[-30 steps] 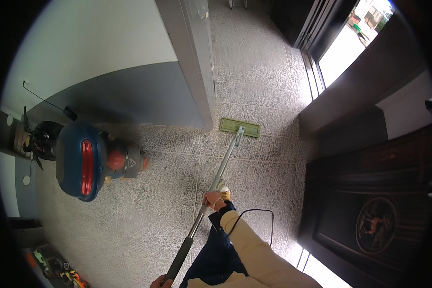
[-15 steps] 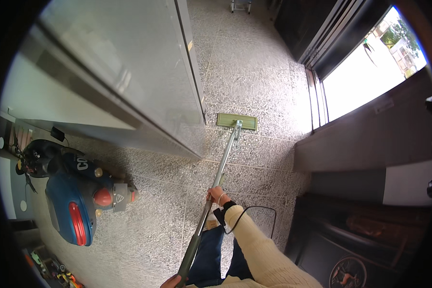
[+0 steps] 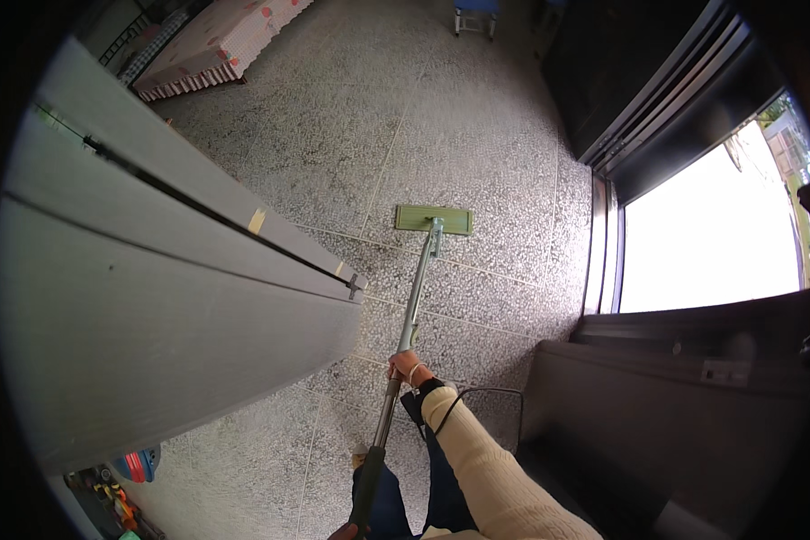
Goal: The person mops the floor of a garage, bedroom, and bathroom using a flat mop. They move the mop back and forth across tiled surfaces, navigating around a parked scooter, a bed, and bathroom fixtures.
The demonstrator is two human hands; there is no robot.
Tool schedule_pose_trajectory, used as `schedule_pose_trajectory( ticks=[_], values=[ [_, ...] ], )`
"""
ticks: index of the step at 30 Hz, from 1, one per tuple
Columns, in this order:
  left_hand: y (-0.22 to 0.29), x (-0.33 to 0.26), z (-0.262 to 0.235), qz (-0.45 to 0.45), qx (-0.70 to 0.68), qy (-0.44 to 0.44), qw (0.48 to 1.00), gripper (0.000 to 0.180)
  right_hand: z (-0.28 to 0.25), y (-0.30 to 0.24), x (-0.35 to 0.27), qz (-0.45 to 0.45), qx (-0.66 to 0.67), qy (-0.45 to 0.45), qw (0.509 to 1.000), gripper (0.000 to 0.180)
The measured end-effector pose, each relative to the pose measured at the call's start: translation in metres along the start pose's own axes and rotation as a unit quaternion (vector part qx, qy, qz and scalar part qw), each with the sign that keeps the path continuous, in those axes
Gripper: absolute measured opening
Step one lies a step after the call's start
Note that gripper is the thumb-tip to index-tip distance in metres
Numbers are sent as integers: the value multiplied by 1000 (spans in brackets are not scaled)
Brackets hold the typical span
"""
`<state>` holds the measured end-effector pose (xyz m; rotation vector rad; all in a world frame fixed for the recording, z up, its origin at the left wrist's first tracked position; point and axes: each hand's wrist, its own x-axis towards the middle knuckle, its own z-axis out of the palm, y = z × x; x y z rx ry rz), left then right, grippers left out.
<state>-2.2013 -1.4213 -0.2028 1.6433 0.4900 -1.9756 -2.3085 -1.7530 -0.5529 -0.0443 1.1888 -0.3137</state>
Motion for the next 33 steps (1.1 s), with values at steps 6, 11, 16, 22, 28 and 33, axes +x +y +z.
schedule_pose_trajectory(
  ticks=[6, 11, 16, 22, 28, 33],
  values=[
    [69, 16, 121, 8, -27, -9, 1000, 34, -31, -98, 56, -31, -37, -52, 997, 13],
    [158, 42, 195, -2, -71, -38, 997, 33, -38, -197, 134, -89, -157, -105, 978, 13],
    [253, 82, 264, -17, -158, -59, 986, 34, -24, -308, 192, -25, -64, -49, 996, 10],
    [399, 117, 365, -94, -228, -36, 968, 31, 13, -488, 218, -26, -186, -47, 981, 12],
    [539, 153, 438, -29, -128, -120, 984, 26, 21, -636, 298, -457, -766, -76, 445, 15],
    [648, 183, 514, 21, -50, -41, 998, 26, 55, -774, 349, -376, -845, -72, 374, 20]
  ],
)
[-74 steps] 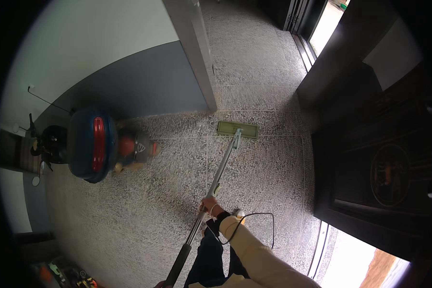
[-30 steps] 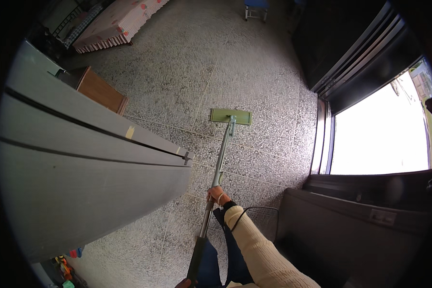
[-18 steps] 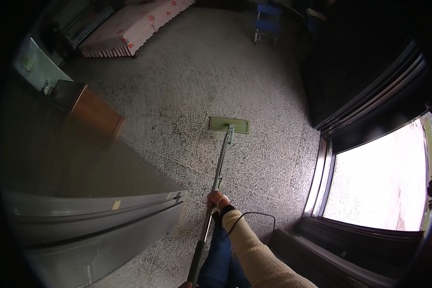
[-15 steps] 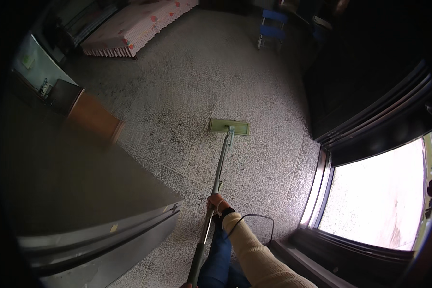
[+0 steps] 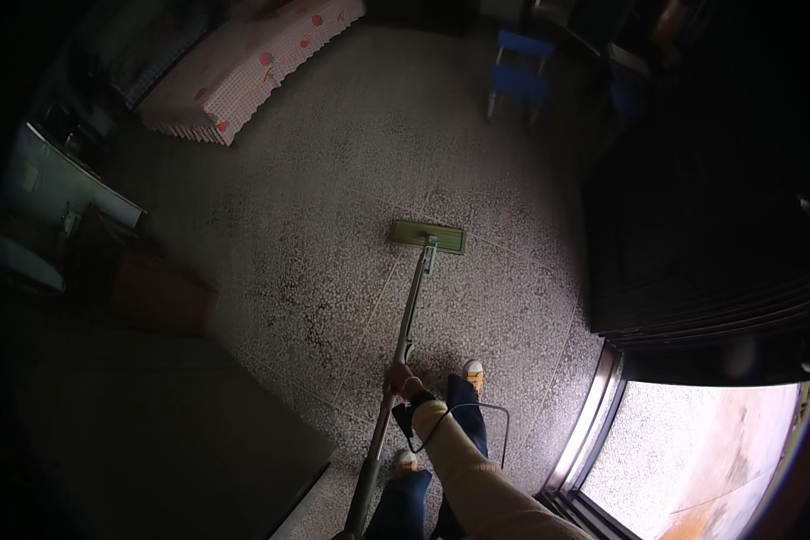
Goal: The person mops the floor of a garage, bedroom, and bathroom using a flat mop. They move the mop back and forth across tiled surfaces, navigating around a parked scooter, a bed, and bathroom fixtures.
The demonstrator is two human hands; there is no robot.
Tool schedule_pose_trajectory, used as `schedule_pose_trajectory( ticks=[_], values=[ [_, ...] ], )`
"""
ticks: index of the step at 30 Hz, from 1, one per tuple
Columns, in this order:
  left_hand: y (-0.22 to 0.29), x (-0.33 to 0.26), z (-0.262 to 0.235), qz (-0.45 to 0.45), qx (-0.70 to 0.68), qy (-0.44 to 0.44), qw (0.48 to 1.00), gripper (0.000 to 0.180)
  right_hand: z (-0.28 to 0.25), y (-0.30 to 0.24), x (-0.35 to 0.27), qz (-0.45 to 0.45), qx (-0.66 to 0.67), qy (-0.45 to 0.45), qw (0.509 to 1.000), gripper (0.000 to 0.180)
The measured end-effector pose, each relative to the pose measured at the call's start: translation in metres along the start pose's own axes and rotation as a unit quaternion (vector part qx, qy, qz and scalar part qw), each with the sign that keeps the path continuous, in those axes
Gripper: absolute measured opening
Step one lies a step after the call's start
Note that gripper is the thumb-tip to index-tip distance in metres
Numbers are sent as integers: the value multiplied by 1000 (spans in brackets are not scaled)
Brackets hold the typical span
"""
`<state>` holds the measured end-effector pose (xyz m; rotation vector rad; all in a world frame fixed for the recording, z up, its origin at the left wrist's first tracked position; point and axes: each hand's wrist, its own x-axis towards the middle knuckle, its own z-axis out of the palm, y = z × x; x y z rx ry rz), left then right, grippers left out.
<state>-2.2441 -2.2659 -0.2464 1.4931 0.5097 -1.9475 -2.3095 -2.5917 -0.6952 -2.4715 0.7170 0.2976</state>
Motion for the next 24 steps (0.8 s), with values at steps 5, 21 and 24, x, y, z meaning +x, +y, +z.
schedule_pose_trajectory(
  ticks=[5, 21, 24],
  values=[
    [116, 39, 120, 31, 54, 36, 997, 38, -91, 115, 65, -72, -11, 92, 993, 21],
    [519, 128, 340, 108, 204, -1, 973, 29, -351, 385, 348, 308, 801, -25, 514, 19],
    [618, 143, 363, 78, 142, 13, 987, 29, -418, 419, 430, 328, 699, -90, 629, 37]
  ],
)
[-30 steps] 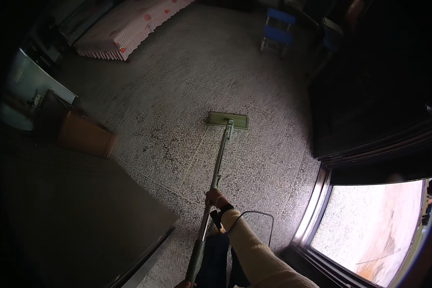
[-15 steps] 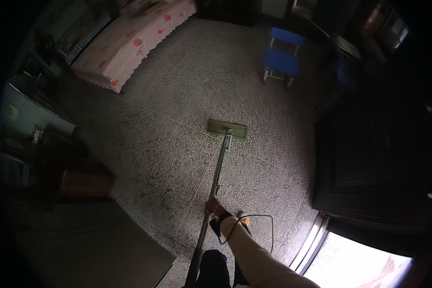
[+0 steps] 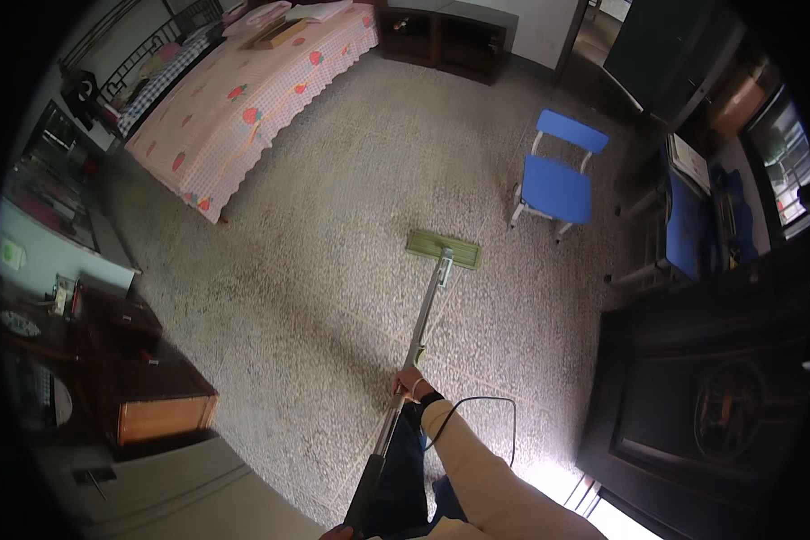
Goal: The person mops the floor of a garage, bedroom, and bathroom using a flat mop. They move the mop back and forth across tiled surfaces, navigating around a parked scooter, a bed, and bathroom fixtures.
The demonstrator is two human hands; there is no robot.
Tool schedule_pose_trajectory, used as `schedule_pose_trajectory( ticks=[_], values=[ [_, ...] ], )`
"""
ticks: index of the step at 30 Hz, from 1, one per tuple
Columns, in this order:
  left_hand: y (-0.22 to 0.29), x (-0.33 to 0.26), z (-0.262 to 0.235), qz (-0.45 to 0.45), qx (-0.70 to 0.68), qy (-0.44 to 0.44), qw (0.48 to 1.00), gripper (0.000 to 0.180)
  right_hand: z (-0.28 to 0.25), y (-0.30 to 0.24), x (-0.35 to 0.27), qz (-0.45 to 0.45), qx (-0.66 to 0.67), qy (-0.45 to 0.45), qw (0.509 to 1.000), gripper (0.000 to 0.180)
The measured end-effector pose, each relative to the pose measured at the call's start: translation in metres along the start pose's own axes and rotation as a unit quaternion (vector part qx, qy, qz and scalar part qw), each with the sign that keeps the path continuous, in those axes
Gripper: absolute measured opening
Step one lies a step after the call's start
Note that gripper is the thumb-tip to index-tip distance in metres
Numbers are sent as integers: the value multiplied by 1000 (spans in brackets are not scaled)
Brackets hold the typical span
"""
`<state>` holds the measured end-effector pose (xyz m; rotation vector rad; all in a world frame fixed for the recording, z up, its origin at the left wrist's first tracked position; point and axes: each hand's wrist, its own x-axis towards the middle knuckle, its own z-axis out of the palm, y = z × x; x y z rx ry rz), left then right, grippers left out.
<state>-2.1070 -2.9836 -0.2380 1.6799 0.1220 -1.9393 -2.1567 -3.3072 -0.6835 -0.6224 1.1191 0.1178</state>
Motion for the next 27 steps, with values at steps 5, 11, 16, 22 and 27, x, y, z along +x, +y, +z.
schedule_pose_trajectory(
  ticks=[5, 11, 16, 22, 27],
  values=[
    [182, 29, -6, -108, -101, -38, 988, 31, -32, -138, 34, -51, 238, -16, 970, 39],
    [349, 83, 28, -23, 61, 0, 998, 33, -100, -284, 96, -50, 155, -19, 986, 34],
    [497, 150, 52, -89, 22, -1, 996, 32, -158, -405, 158, -174, 303, -106, 931, 27],
    [728, 198, 132, -119, 64, 4, 991, 31, -243, -622, 153, -90, 424, -61, 899, 20],
    [904, 241, 203, -169, 104, 14, 980, 35, -321, -763, 164, -66, 391, 15, 918, 17]
  ],
)
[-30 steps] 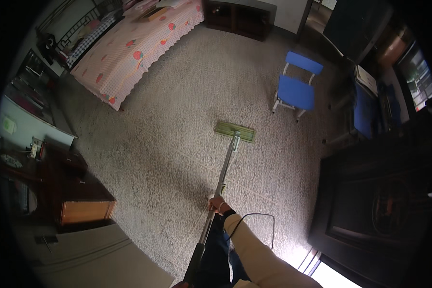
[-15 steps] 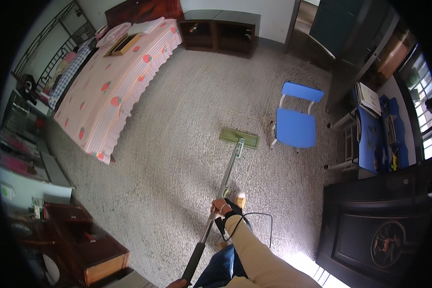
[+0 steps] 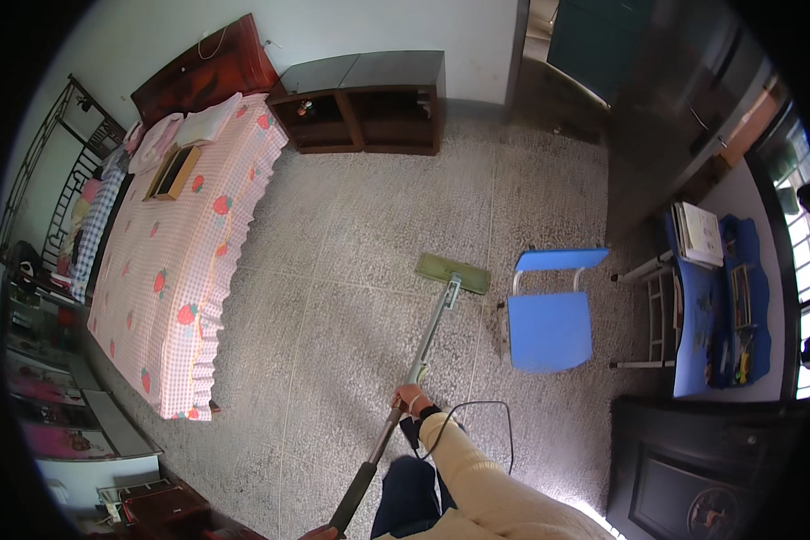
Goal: The person mops the floor of a garage, bedroom, and bathroom using a flat mop. They move the mop back and forth across tiled surfaces, navigating around a parked scooter, a bed, and bathroom fixtures.
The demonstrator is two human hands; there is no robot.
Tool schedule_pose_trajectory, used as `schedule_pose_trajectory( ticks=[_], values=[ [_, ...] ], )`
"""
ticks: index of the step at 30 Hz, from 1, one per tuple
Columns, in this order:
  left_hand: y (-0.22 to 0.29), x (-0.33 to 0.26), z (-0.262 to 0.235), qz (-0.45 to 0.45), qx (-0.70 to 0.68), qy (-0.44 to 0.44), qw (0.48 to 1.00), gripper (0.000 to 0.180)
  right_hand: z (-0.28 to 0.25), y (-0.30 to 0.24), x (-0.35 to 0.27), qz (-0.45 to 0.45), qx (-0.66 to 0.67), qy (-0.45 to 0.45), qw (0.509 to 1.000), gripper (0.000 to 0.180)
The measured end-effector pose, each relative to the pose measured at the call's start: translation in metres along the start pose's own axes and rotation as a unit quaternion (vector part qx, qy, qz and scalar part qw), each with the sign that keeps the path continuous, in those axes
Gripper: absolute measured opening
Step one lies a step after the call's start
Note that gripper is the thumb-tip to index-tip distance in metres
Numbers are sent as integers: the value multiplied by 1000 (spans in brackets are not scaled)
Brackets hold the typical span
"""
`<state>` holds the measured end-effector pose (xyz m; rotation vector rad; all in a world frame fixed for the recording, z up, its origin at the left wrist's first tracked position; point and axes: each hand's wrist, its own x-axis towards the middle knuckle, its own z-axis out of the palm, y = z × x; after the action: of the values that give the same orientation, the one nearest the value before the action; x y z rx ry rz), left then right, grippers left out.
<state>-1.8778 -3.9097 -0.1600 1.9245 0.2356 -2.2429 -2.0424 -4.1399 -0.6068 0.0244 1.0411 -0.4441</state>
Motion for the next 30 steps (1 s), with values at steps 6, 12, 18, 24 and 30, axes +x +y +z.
schedule_pose_trajectory(
  ticks=[6, 12, 18, 24, 30],
  values=[
    [200, -6, 23, -4, 50, -30, 998, 37, 47, -158, 60, 5, -18, 60, 998, 19],
    [413, -5, 46, 27, 120, -14, 992, 34, 69, -323, 152, -57, 87, 54, 993, 24],
    [602, -1, 83, -2, 163, -63, 985, 32, 82, -466, 207, -98, 48, 55, 993, 21],
    [726, 30, 150, -3, 185, -84, 979, 34, 73, -622, 212, -100, -14, 96, 990, 23],
    [822, 71, 241, 46, 204, -110, 972, 39, 37, -789, 193, -54, -165, 119, 978, 25]
  ],
)
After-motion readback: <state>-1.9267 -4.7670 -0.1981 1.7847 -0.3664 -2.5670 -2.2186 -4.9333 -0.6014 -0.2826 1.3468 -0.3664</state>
